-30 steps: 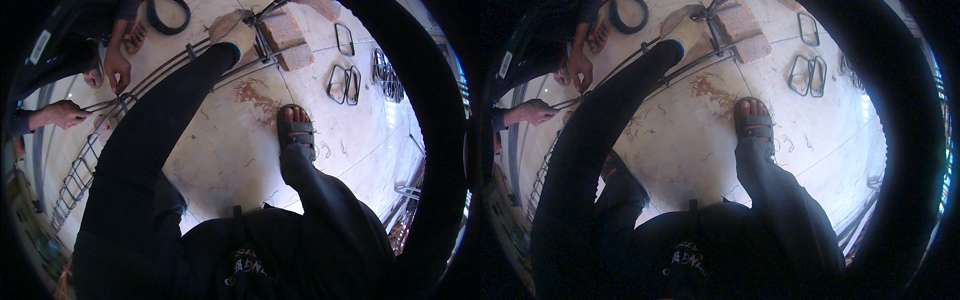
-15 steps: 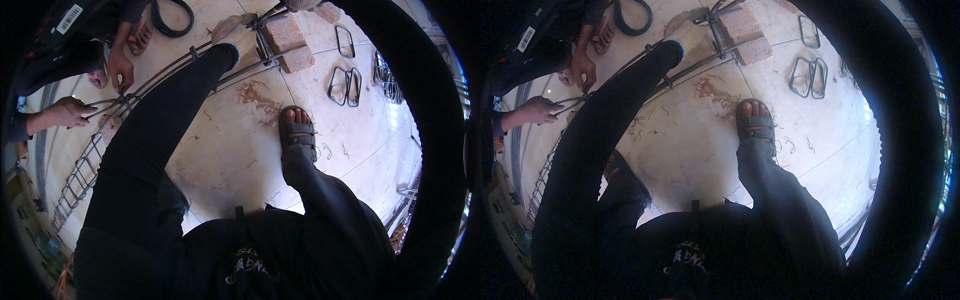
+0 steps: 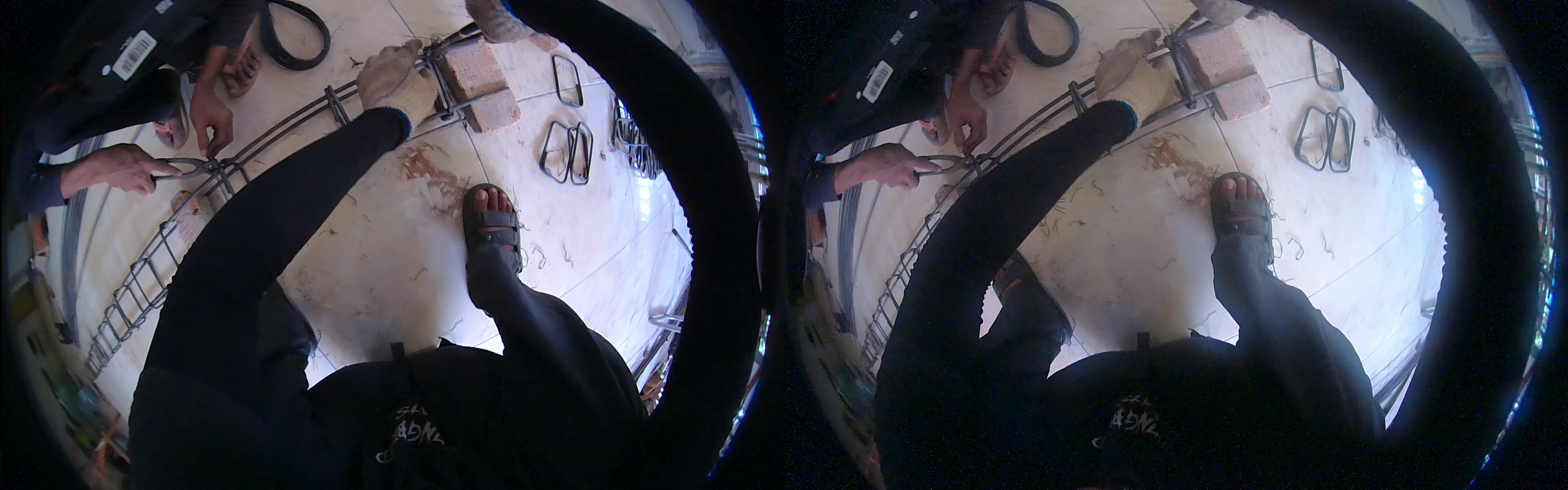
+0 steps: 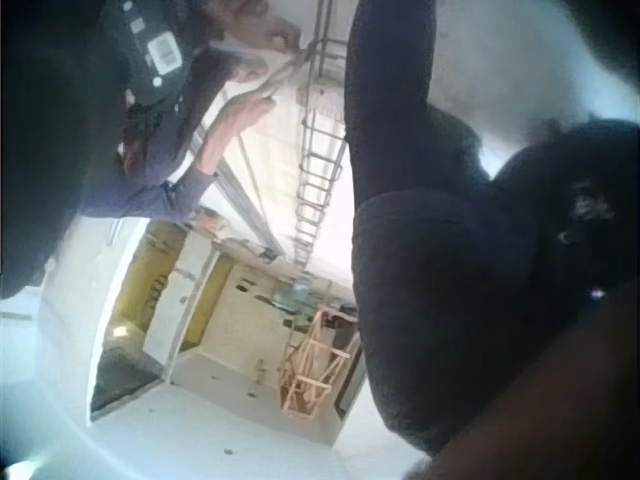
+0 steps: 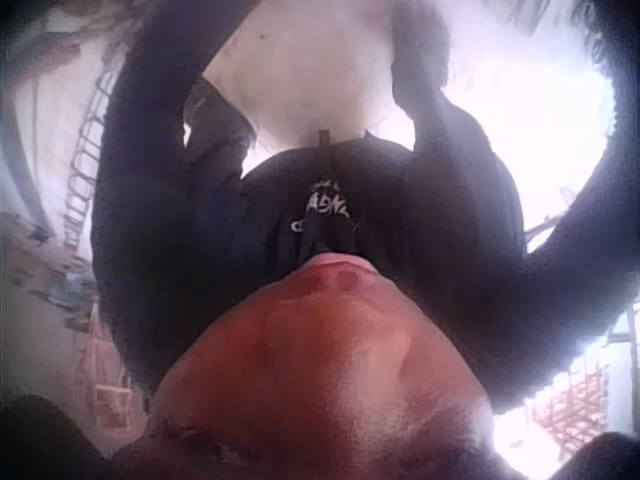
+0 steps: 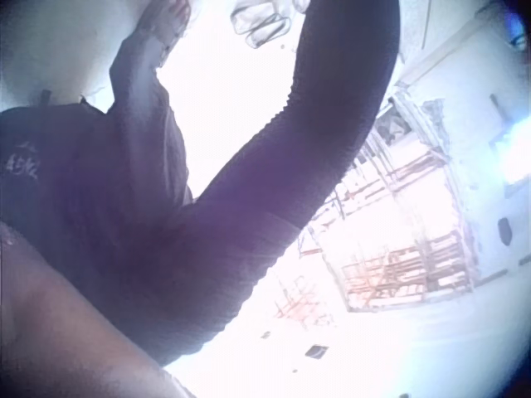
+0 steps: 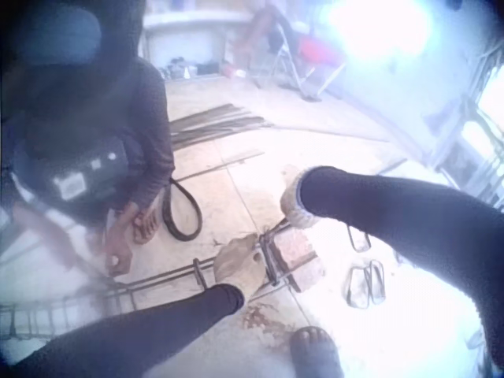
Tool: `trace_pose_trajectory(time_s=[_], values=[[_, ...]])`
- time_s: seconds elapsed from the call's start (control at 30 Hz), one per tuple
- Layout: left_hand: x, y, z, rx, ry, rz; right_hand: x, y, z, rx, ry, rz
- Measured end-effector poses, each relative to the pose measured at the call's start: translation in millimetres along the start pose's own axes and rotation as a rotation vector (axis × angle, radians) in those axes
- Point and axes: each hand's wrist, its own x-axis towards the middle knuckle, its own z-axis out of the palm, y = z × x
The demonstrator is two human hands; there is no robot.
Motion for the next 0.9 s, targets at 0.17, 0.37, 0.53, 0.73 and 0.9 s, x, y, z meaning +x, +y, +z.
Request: trace_pose_trajectory(time_s=[0.17,0.37,0.53,0.73,0.9], values=[[-14.2,17.1,-19.7,-0.159,-0.252,-0.182,-12.8,-9.2,0.9,0.012,0.057,0.042],[-25.6,21.1,34.2,-0.807,-0.15,-0.326,-9.0,-15.1,-4.5,0.021,0.089,0.062],[-14.8,79.1,-0.9,-0.277,0.081,-0.234,-17.0,-14.8,2.5,0.022,0.098,0.096],[23.2,84.9,-3.5,-0.08,0.216,-0.087,-14.8,-22.9,1.8,-0.039,0.197,0.094],[45.7,62.8,10.7,-0.083,0.089,0.028,-41.7,-55.5,6.1,-0.167,0.396,0.122]])
